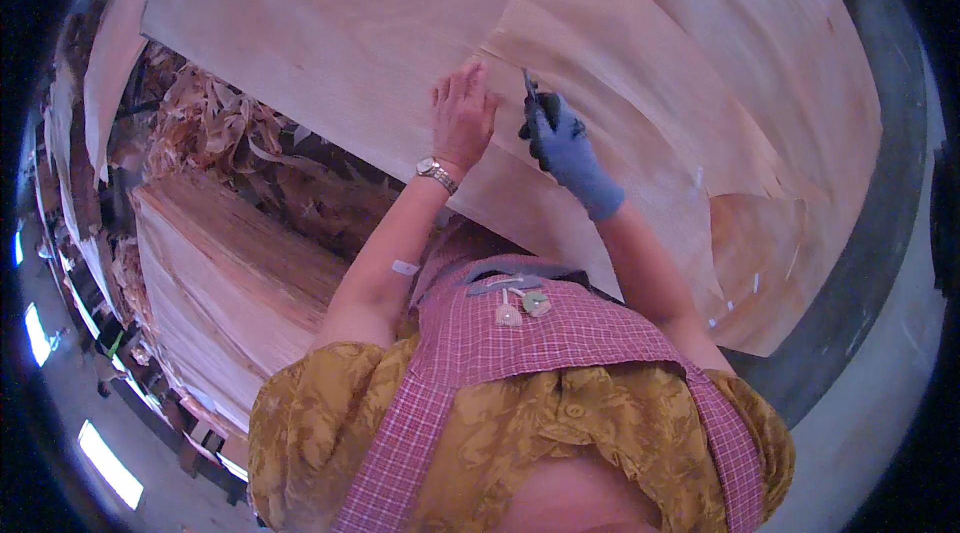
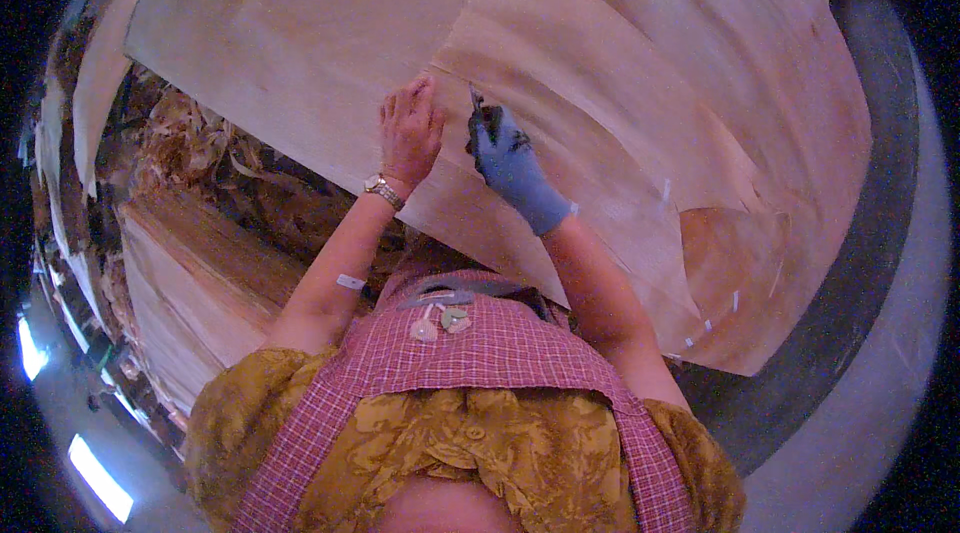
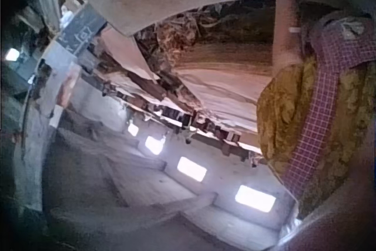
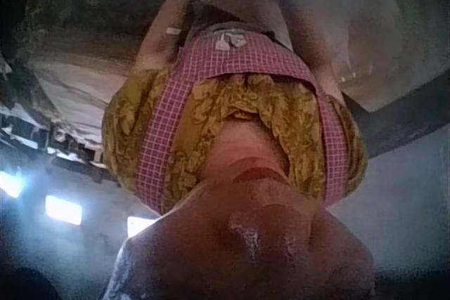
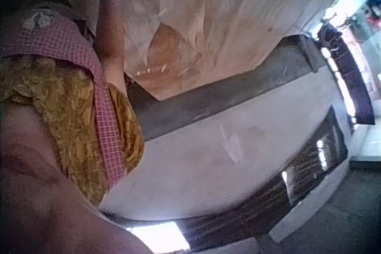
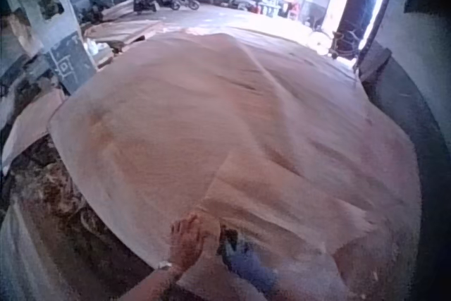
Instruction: The person applies tape to various thin wood veneer sheets and removes a damaged section to patch it with a new piece of veneer.
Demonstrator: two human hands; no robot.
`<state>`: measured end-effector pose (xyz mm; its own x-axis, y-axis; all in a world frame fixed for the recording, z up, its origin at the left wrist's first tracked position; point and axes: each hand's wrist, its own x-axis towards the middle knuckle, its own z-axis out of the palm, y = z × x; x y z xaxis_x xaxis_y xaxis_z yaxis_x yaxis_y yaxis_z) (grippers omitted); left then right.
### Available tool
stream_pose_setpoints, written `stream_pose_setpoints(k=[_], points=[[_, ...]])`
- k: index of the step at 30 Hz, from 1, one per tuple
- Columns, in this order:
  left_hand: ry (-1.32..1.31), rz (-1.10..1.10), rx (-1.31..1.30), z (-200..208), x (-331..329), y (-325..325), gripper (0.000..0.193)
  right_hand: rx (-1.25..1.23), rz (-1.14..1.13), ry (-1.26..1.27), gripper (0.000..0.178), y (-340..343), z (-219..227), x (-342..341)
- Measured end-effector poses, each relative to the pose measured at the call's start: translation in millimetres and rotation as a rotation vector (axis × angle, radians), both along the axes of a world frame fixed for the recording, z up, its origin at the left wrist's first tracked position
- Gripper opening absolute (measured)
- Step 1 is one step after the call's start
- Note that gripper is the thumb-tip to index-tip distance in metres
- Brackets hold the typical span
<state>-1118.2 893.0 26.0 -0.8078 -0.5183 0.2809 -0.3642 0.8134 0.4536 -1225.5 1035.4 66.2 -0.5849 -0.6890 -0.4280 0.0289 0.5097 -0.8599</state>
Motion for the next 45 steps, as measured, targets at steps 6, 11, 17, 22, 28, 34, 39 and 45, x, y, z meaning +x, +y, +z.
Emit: stream_pose_setpoints(k=[6,11,17,22,28,34,39,45], points=[[0.032,0.075,0.000,-14,-5,-5,0.041,0.460,0.460,0.836,0.026,-39,-30,25],[0.037,0.101,0.011,-21,-6,-5,0.038,0.542,0.460,0.828,0.028,-53,-27,34],[-0.009,0.132,-0.148,-32,-6,-9,0.041,0.557,0.498,0.741,0.027,-65,-13,31],[-0.107,0.149,-0.203,-26,-4,-3,0.050,0.417,0.480,0.769,0.031,4,-42,48],[-0.131,0.164,-0.145,-30,-3,-9,0.052,0.616,0.600,0.814,0.030,93,-12,45],[-0.043,-0.039,-0.151,-22,-32,62,0.053,0.574,0.623,0.849,0.027,104,-21,39],[0.014,0.039,-0.189,-38,-37,88,0.052,0.467,0.659,0.860,0.020,155,-15,15],[0.015,0.045,-0.204,-47,-34,86,0.048,0.367,0.676,0.826,0.020,244,-5,-24]])
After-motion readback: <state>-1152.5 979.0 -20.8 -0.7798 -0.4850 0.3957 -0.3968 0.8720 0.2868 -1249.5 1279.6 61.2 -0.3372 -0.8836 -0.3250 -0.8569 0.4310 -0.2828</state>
